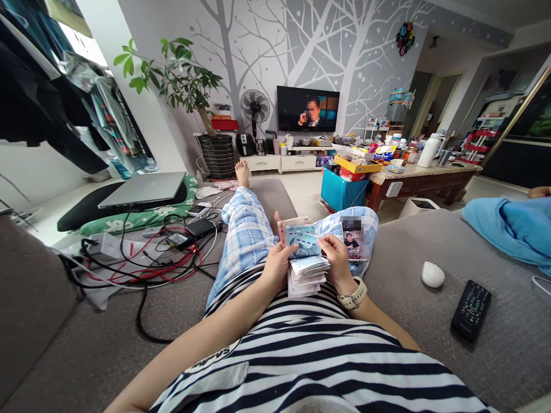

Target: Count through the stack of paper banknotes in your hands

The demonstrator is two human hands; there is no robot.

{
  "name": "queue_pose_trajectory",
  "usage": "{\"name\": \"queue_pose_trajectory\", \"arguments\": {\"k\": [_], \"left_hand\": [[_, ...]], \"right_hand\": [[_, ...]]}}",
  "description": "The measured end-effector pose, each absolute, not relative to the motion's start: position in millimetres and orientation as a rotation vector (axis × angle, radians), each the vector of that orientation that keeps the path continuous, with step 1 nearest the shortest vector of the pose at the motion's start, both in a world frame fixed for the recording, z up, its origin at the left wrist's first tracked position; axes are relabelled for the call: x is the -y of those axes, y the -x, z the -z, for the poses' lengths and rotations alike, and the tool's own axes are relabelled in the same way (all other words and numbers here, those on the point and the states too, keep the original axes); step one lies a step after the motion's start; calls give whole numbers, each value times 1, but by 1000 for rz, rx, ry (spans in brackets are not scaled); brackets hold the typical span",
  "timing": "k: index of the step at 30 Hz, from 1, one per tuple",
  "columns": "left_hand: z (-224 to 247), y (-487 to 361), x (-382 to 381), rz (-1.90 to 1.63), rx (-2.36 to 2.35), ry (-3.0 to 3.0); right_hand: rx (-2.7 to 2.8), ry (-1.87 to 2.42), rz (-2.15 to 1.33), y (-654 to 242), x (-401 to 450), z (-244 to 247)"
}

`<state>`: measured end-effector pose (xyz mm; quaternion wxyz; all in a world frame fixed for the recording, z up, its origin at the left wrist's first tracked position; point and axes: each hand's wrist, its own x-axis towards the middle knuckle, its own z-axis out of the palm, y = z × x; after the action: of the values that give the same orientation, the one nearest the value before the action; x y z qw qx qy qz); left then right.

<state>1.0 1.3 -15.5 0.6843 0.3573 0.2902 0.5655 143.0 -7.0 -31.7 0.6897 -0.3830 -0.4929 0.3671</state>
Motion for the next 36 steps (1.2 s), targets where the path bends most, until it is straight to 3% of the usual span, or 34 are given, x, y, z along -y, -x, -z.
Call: {"name": "queue_pose_trajectory", "arguments": {"k": [36], "left_hand": [[10,-1,-3,-1348,-729,-771]], "right_hand": [[1118,847,-816,-143,9,29]]}}
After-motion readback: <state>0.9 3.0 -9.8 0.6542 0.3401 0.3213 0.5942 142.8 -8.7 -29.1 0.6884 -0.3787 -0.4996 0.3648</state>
